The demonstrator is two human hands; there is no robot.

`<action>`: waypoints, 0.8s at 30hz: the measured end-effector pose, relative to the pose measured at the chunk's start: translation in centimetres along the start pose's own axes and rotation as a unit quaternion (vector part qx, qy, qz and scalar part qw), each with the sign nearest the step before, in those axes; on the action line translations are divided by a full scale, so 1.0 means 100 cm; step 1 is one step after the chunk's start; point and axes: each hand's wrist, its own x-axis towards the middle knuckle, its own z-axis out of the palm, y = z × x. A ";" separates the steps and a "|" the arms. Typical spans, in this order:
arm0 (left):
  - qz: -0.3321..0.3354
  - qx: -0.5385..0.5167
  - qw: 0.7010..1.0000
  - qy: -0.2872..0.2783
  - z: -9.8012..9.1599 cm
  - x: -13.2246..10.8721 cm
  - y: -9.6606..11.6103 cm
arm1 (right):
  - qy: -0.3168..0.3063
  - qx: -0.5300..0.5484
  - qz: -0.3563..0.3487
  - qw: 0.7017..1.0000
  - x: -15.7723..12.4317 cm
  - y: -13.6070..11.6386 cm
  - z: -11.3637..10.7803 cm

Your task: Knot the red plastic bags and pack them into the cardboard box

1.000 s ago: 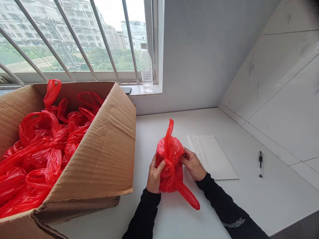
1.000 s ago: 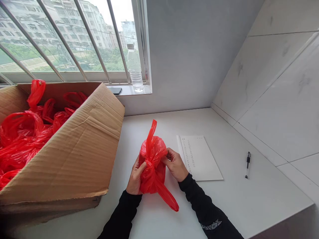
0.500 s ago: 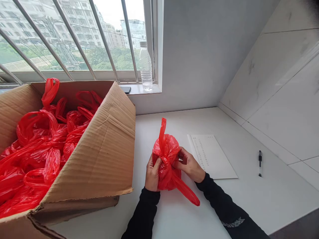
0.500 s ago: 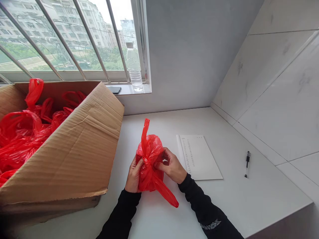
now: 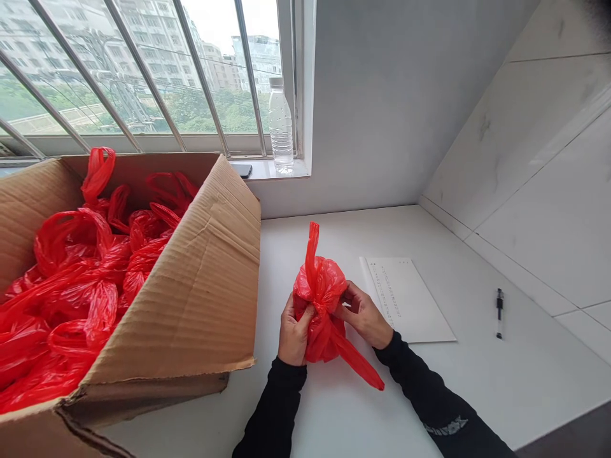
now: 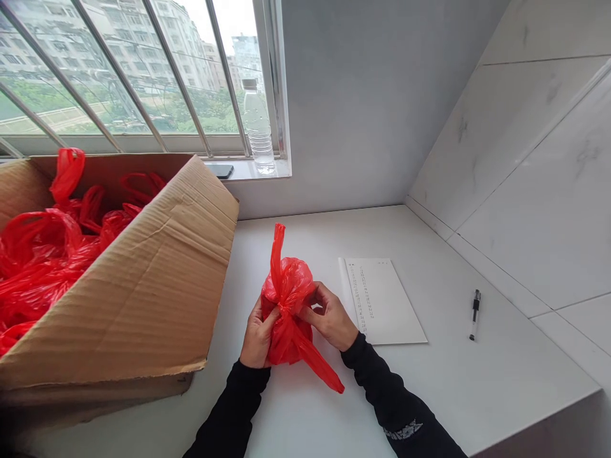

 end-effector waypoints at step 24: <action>0.025 0.056 0.997 -0.048 0.001 -0.001 -0.004 | 0.015 0.029 0.000 0.999 0.002 -0.002 -0.002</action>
